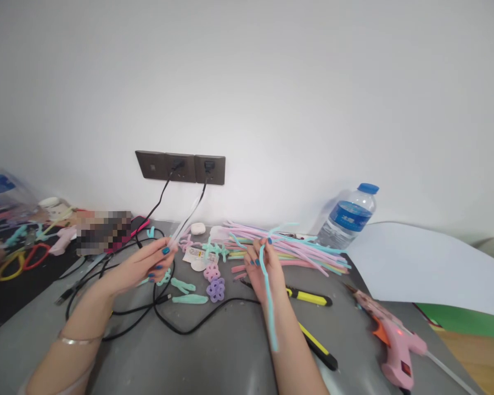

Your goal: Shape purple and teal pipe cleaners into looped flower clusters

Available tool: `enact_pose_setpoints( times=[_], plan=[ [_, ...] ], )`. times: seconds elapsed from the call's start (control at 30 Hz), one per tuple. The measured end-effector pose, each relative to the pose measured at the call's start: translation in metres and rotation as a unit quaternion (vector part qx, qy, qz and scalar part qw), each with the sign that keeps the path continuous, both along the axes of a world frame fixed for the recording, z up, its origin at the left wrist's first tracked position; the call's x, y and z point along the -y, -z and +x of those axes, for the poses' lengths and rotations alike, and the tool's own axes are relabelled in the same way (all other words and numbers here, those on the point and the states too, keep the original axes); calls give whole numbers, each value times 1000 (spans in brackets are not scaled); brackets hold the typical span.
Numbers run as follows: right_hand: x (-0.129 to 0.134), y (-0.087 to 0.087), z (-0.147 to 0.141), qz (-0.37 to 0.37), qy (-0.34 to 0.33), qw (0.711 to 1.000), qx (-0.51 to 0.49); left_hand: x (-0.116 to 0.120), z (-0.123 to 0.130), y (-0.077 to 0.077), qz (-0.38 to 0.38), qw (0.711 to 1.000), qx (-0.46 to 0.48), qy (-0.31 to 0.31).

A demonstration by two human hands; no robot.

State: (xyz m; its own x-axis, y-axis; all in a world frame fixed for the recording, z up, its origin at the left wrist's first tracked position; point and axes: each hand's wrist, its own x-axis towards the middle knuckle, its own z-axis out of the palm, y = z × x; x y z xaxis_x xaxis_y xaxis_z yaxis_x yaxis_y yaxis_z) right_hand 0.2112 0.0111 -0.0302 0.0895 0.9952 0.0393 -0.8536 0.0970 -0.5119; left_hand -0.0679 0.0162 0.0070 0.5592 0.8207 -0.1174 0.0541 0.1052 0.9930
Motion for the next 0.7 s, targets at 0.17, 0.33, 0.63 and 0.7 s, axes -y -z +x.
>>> enact_pose_setpoints(
  times=[0.17,0.33,0.63,0.7],
  plan=[
    [4,6,-14,-13,-46,978,202,12,39,8,-131,984,116,25],
    [5,13,-23,8,-68,963,260,20,61,20,-177,976,107,67],
    [7,14,-17,76,204,919,329,22,63,16,-170,982,14,75],
    [10,12,-15,90,232,907,339,21,60,15,-184,977,-36,105]
  ],
)
